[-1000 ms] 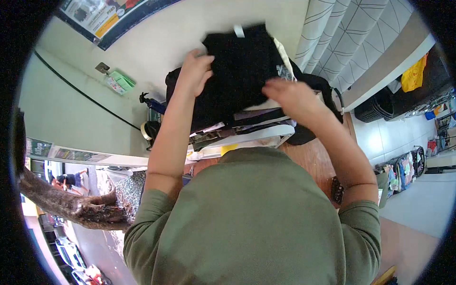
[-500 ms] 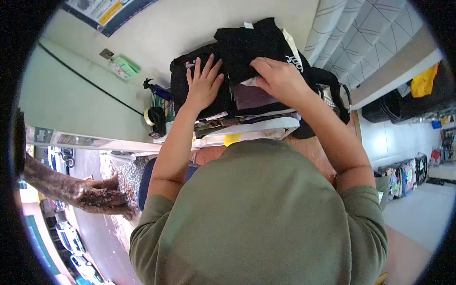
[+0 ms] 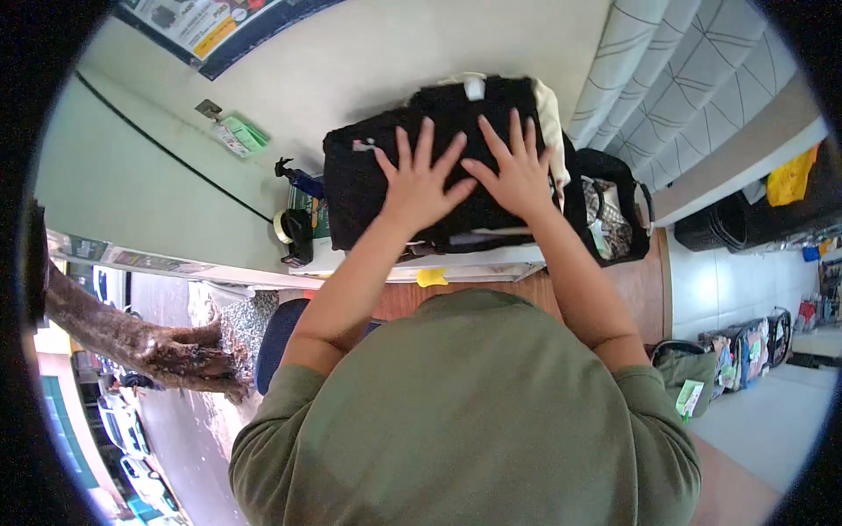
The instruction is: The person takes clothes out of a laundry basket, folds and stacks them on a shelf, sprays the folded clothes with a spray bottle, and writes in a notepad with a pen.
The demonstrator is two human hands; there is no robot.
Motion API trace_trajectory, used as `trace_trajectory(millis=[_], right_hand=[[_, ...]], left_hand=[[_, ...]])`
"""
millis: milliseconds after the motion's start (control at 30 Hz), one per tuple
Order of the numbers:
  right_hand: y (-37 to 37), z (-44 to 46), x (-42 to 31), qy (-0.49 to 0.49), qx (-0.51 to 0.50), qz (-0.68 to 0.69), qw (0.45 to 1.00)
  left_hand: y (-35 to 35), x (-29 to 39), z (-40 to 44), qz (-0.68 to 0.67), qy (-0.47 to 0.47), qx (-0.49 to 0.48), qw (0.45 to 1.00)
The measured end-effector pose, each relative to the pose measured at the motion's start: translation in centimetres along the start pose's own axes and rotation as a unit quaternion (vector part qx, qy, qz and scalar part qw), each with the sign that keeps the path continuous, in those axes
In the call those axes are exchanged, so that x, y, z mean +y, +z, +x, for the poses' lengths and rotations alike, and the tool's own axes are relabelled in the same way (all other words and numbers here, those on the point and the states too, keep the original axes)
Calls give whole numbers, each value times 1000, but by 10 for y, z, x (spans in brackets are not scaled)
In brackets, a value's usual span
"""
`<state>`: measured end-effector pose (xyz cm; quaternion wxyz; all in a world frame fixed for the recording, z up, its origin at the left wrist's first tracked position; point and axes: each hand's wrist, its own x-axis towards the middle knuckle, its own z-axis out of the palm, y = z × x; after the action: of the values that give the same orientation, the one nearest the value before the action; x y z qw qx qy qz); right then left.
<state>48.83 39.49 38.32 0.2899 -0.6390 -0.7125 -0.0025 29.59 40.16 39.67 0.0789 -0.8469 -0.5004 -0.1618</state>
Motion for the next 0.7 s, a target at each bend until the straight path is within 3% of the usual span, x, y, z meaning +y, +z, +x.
trace_trajectory(millis=[167,267,300,333,400,433,467,500,533,600,700], right_hand=[[-12,-8,7,-23,7,43,999],[-31,0,6,-18,-22,103,994],[-46,3,4,16,-31,173,984],[-63,3,-1,56,-44,241,968],[-99,-4,-15,92,23,188,978],[-99,-11,-2,66,83,169,980],[-101,-19,11,42,143,147,978],[-111,-28,7,49,180,117,976],[-112,-38,12,61,204,84,974],[-106,-63,33,82,216,33,973],[-102,-101,35,153,153,26,976]], left_hand=[[7,3,-4,-40,-3,4,999],[-28,-15,-5,-142,10,-20,990],[-41,-28,-7,-213,2,33,976],[-60,-45,-8,-182,-20,97,978],[-75,-109,-13,-163,-46,220,961],[-78,-136,-18,-186,-151,306,921],[-63,-182,-33,-153,-189,341,908],[-34,-226,-45,-360,-365,333,791],[-43,-225,-49,-435,-482,342,680],[59,-316,-85,-451,-531,285,658],[121,-328,-77,-451,-611,270,592]])
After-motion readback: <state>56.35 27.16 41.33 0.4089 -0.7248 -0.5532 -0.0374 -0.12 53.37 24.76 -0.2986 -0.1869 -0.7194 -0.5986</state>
